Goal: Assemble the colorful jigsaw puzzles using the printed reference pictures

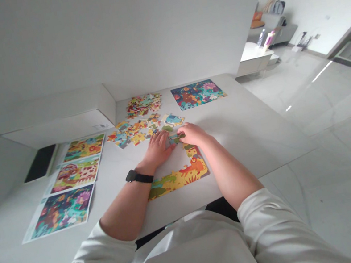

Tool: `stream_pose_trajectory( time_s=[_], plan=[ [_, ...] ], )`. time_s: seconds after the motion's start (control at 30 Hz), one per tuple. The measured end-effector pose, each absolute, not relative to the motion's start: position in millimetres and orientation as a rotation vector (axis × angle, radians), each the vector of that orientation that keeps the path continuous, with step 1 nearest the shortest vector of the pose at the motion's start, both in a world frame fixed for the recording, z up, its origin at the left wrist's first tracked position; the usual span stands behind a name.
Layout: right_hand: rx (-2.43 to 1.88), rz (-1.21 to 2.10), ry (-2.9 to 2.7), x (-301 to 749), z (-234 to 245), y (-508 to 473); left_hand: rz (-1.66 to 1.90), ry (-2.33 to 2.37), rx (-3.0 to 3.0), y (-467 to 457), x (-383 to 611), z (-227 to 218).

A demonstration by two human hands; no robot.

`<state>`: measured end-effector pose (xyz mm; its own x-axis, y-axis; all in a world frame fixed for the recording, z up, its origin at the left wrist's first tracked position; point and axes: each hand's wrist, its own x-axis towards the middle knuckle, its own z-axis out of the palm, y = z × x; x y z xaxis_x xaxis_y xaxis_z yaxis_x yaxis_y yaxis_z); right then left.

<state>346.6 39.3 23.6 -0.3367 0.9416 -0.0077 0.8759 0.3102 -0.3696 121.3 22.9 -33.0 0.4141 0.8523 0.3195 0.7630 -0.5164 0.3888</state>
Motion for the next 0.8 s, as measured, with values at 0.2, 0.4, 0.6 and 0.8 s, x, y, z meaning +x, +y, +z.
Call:
stream_pose_trajectory(
  time_s=[0.2, 0.4, 0.6, 0.8],
  plan=[
    [-1.69, 0.455, -2.365, 348, 24, 39, 0.775, 1.189, 2.553, 19, 121, -18],
    [-1.64, 0.477, -2.371, 351, 20, 41, 0.718, 1.1, 2.558, 17, 122, -18],
    [-1.633, 0.497, -2.357, 352, 17, 42, 0.721, 1.073, 2.546, 18, 120, -19],
    [-1.665, 0.493, -2.338, 351, 17, 42, 0.695, 1.068, 2.565, 18, 120, -20]
  ],
)
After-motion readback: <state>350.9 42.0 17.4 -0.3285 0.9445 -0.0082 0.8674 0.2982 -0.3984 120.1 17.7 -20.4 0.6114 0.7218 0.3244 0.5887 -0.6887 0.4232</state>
